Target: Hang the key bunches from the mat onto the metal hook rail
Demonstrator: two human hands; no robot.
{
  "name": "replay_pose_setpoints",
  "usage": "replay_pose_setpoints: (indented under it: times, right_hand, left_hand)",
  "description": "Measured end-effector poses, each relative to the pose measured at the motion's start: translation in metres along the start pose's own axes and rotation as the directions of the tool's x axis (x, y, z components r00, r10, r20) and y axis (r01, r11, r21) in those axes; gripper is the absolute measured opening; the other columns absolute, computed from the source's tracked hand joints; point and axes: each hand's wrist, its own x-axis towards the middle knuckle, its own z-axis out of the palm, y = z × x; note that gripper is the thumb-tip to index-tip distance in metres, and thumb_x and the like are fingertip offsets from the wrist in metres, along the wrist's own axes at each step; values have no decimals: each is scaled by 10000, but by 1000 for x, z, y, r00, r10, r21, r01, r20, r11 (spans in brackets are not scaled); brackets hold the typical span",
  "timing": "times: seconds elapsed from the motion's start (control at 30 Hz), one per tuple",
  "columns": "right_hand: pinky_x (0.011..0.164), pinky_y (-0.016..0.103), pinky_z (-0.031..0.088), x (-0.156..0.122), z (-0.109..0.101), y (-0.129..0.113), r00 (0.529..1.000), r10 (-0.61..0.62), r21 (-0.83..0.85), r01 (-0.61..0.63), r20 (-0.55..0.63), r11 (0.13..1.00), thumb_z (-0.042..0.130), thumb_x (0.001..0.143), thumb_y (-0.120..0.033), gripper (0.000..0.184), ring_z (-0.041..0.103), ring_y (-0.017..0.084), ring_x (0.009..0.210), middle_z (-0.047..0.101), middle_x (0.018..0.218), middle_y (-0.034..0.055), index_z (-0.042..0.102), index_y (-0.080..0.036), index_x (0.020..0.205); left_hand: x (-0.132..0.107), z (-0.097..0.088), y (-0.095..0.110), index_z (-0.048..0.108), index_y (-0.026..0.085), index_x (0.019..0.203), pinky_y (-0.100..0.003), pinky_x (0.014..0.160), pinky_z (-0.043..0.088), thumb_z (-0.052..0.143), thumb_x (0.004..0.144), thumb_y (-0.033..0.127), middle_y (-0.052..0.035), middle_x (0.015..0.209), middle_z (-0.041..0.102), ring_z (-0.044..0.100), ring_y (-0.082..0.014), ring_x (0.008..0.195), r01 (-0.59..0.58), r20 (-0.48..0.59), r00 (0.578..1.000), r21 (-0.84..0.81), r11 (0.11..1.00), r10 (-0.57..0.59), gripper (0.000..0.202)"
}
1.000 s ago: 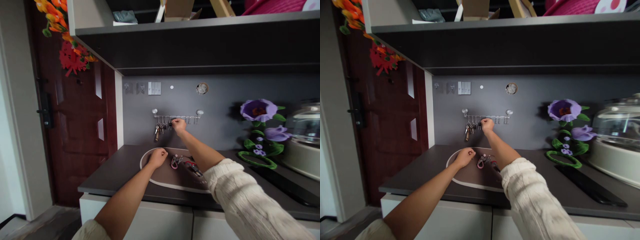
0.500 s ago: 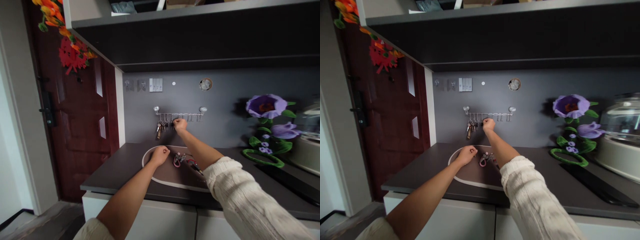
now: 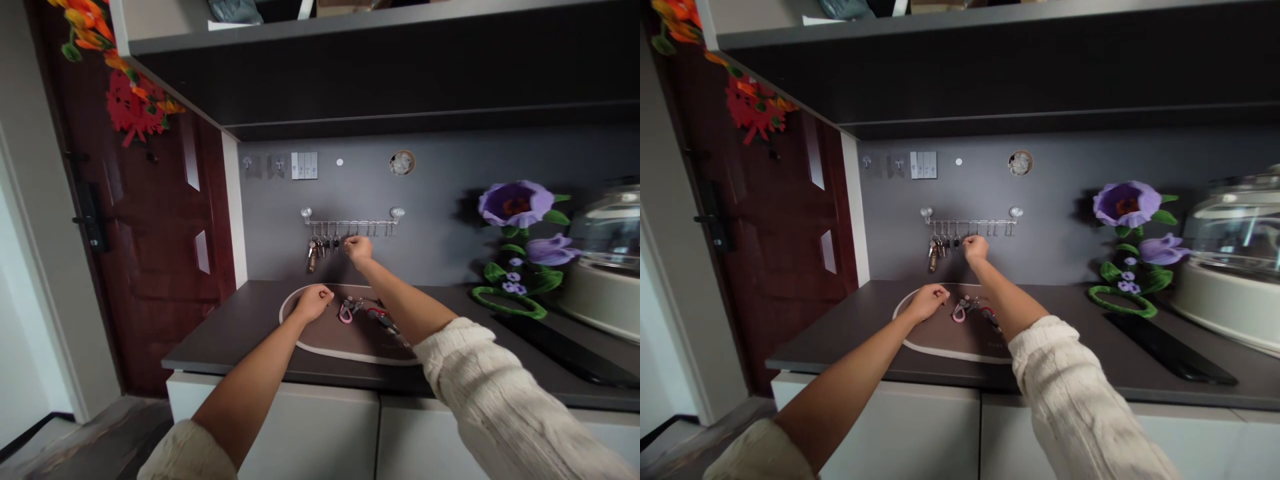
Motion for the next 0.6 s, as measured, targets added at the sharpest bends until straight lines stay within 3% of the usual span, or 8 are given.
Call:
replay_pose_setpoints:
  times: [0.1, 0.3, 0.6]
  right_hand:
    - [592, 214, 443, -15, -11, -2, 997, 70, 53, -69, -21, 996, 515, 613, -167, 176, 573, 112, 563, 631, 625, 39, 647, -124, 722]
    - [575, 211, 436, -56, -34, -2, 990, 97, 105, -108, 105, 989, 540, 599, -183, 165, 567, 107, 567, 630, 626, 22, 634, -139, 727]
    - [645, 224, 430, -107, -54, 18, 981, -3, -30, 10, 196, 999, 540, 632, -217, 141, 580, 123, 663, 651, 714, 16, 643, -168, 715]
  left_hand:
    - [-4, -2, 3, 599, 118, 691, -206, 543, 371, 493, 702, 276, -11, 596, 576, 484, -90, 547, -9, 20, 1000, -24, 1000, 9, 190]
    - [-6, -2, 4, 614, 114, 788, -233, 653, 419, 525, 696, 219, -47, 766, 633, 539, -106, 660, -23, 32, 999, -38, 999, 24, 165]
    - [5, 16, 13, 613, 112, 893, -260, 754, 428, 538, 677, 102, -78, 894, 639, 563, -134, 770, -30, 75, 997, 133, 991, 21, 230]
